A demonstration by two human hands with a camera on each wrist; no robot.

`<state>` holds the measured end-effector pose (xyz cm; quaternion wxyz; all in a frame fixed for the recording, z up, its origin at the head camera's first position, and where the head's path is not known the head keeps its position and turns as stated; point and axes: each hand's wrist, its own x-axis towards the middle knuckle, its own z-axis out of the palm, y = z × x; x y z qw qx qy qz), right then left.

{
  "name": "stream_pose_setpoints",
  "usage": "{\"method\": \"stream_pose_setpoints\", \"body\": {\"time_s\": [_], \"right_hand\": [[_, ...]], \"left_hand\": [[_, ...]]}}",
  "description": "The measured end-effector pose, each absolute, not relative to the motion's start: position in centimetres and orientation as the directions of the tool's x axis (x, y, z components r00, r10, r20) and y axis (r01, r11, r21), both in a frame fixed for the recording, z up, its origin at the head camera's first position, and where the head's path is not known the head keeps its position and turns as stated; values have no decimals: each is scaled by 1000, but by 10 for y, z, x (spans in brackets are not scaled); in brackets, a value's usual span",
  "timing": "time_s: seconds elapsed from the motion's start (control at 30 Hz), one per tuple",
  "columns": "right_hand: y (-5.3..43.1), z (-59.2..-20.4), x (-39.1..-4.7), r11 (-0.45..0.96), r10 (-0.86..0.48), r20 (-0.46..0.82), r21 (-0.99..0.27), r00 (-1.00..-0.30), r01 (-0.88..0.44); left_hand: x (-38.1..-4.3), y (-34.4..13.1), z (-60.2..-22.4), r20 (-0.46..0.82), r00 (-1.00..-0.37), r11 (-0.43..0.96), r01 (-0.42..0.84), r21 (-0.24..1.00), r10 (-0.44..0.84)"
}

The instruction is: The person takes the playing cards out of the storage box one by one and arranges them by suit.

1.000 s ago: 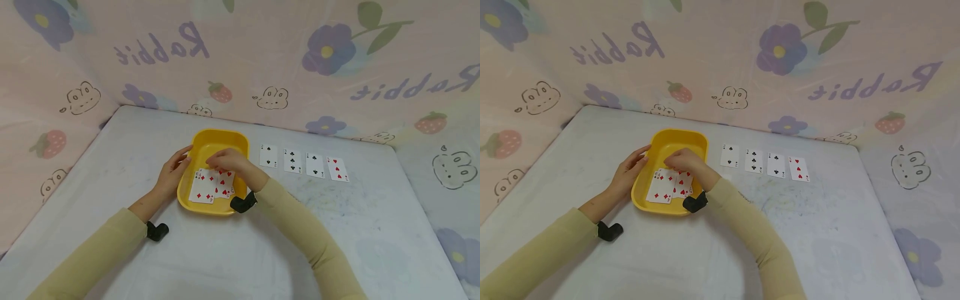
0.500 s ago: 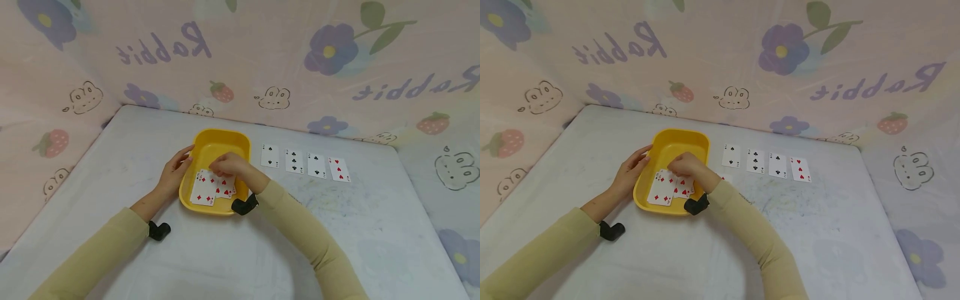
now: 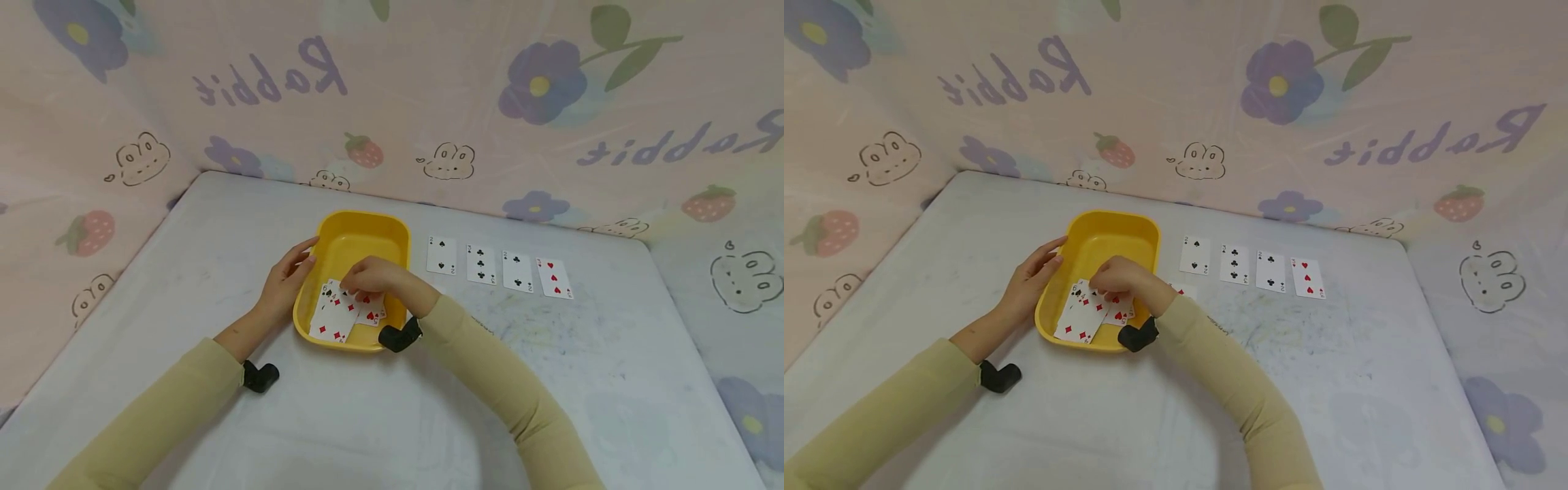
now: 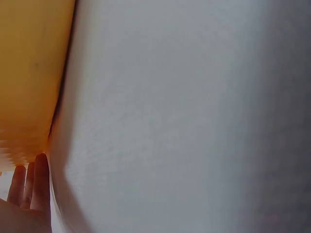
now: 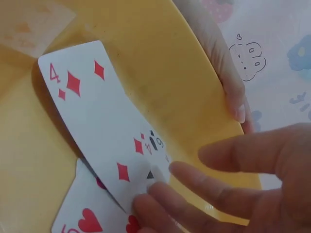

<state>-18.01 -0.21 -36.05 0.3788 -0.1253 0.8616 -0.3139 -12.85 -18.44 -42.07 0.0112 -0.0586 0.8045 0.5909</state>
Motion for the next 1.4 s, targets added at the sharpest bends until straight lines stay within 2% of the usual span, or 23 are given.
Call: {"method": "stream_pose_setpoints", "body": {"time_s": [0.47, 1.03, 1.4], "right_hand": [[1, -367, -183, 732, -531, -533, -681, -659, -39], [3, -367, -185, 583, -607, -474, -811, -638, 47], [6, -366, -187, 425, -609, -421, -889, -673, 172]], "left_hand": [[-128, -185, -421, -82, -994, 324, -103, 941, -76], [-128, -184, -420, -71, -995, 316, -90, 945, -72], [-128, -184, -421, -72, -995, 311, -92, 946, -76]]}}
